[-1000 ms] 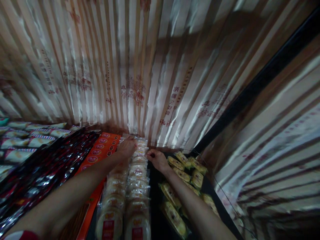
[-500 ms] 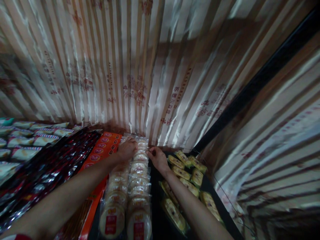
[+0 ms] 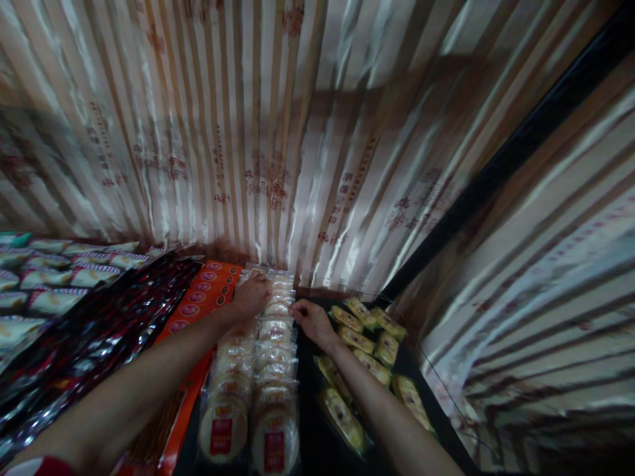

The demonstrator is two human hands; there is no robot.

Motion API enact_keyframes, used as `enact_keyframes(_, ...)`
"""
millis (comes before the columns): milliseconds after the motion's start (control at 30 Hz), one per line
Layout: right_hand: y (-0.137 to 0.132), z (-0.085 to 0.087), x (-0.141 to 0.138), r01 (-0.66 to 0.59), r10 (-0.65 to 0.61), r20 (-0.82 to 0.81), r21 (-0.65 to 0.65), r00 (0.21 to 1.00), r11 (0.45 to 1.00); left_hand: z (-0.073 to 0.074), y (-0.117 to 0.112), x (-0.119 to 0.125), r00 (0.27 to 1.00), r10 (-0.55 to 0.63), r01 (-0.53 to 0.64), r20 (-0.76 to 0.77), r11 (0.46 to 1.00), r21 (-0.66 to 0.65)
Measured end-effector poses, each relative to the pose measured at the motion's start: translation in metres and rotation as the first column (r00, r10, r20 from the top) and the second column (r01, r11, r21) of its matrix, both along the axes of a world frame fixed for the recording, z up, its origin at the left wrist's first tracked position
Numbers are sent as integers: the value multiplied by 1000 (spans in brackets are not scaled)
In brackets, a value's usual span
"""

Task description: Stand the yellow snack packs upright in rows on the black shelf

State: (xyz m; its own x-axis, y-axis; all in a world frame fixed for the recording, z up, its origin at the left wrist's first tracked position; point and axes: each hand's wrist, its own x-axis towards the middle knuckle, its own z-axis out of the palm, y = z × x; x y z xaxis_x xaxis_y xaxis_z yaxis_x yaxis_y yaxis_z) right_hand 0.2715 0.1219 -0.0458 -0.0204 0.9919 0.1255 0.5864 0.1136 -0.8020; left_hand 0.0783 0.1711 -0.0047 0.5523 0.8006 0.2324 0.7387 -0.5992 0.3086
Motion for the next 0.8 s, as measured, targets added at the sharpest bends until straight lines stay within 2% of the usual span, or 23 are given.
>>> enact_keyframes(200, -7, 7, -7, 65, -65, 24, 3, 998, 998, -1, -4, -6, 999, -16, 15, 29, 999, 51)
enact_keyframes(400, -4, 5, -8, 101, -103, 28, 56, 994, 993, 5, -16, -10, 995, -98, 98, -11, 992, 76)
enact_keyframes(533, -7, 4, -11, 112, -112, -17, 10, 994, 994, 10, -20, -8, 997, -69, 70, -31, 997, 33)
enact_keyframes(633, -15, 9, -10, 147, -148, 15, 82, 989, 986, 10, -21, -6, 999, -45, 45, -22, 999, 28)
enact_keyframes(700, -21, 14, -7, 122, -126, 29, 119, 992, 985, 8, -20, -5, 999, -50, 50, -12, 998, 27)
enact_keyframes(800, -25, 17, -3, -20, 22, -45, 46, 999, 999, 4, -18, -6, 998, -60, 61, -6, 998, 34)
